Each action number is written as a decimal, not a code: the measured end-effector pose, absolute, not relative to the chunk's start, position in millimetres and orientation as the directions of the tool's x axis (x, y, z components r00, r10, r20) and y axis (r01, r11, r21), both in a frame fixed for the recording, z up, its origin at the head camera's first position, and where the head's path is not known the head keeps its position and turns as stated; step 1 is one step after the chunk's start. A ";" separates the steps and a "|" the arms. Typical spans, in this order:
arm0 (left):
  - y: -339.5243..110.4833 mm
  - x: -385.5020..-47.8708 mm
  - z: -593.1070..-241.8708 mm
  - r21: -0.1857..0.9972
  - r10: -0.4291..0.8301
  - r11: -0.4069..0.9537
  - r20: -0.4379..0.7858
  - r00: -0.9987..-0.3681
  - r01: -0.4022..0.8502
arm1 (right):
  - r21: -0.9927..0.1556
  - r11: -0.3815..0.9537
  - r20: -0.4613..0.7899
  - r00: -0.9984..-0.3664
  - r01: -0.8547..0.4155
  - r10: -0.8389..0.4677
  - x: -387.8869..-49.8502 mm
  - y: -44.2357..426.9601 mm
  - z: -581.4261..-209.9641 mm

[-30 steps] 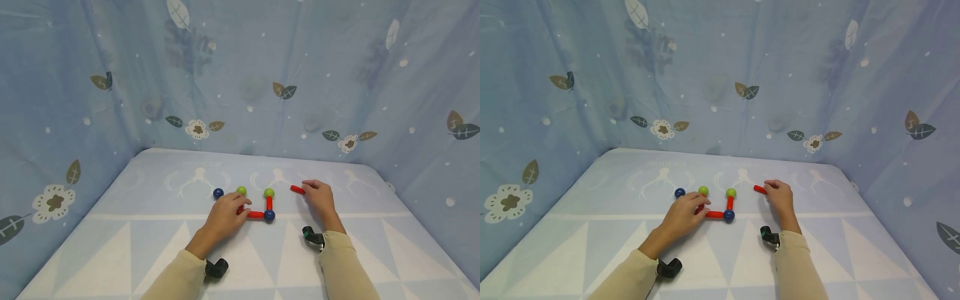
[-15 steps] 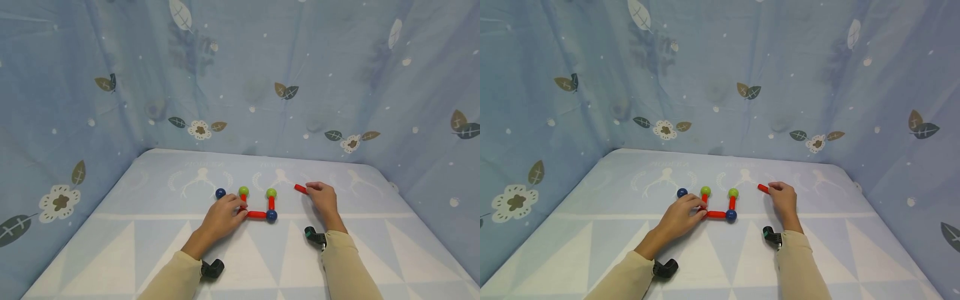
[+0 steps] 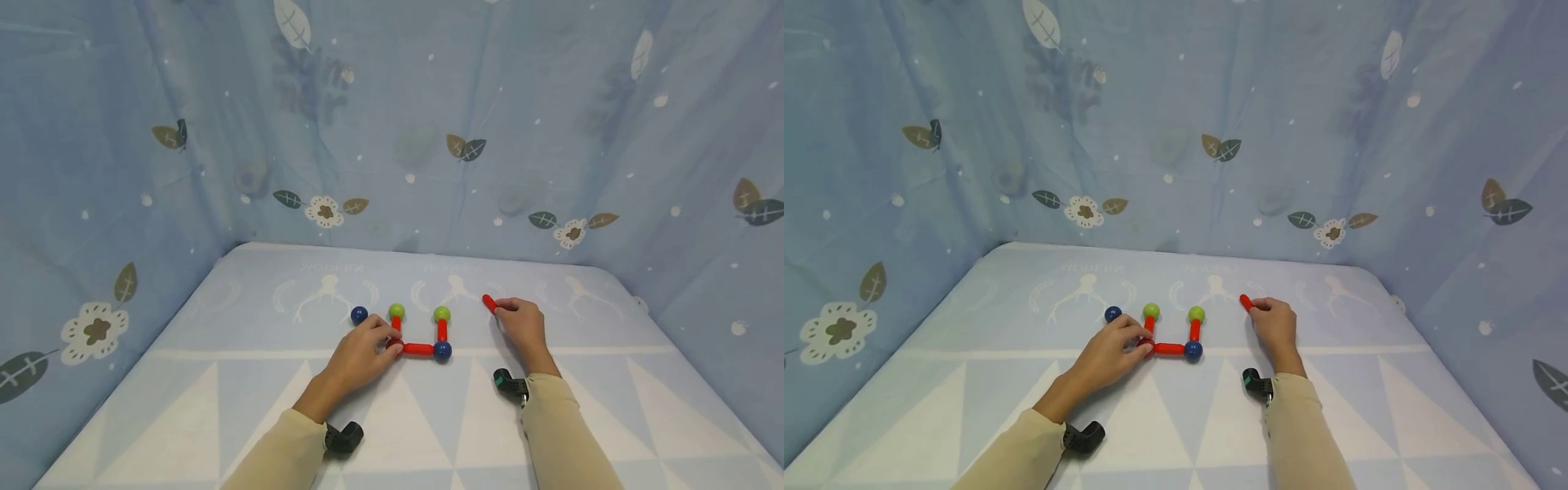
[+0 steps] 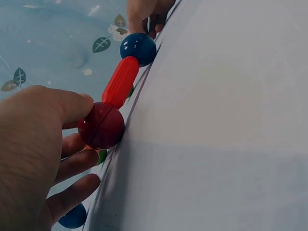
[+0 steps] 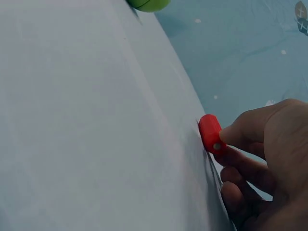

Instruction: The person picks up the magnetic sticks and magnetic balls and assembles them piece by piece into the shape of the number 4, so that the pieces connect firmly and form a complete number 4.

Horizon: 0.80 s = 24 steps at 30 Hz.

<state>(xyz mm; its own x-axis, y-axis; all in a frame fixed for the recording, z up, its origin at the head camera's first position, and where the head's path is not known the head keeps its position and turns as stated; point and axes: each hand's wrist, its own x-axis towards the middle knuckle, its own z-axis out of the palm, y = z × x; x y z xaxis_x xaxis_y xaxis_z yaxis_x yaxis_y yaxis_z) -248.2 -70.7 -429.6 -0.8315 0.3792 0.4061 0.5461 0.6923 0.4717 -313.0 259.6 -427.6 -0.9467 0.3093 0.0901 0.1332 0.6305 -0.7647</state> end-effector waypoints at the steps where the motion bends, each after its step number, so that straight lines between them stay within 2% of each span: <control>1: -70.9 -248.4 -429.8 0.475 0.379 0.689 0.406 -0.831 0.547 | -0.761 0.636 0.091 -0.948 0.131 0.305 -313.6 259.5 -427.6; 9: -71.1 -249.1 -430.6 0.515 0.370 0.673 0.388 -0.844 0.531 | -0.769 0.619 0.048 -0.952 0.157 0.301 -320.6 259.7 -428.1; 19: -71.8 -250.6 -432.5 0.527 0.378 0.647 0.407 -0.832 0.552 | -0.693 0.705 0.087 -0.953 0.151 0.289 -322.8 258.1 -428.2; 24: -72.5 -251.2 -431.9 0.531 0.377 0.650 0.397 -0.837 0.544 | -0.690 0.709 0.092 -0.954 0.145 0.284 -321.2 258.2 -428.0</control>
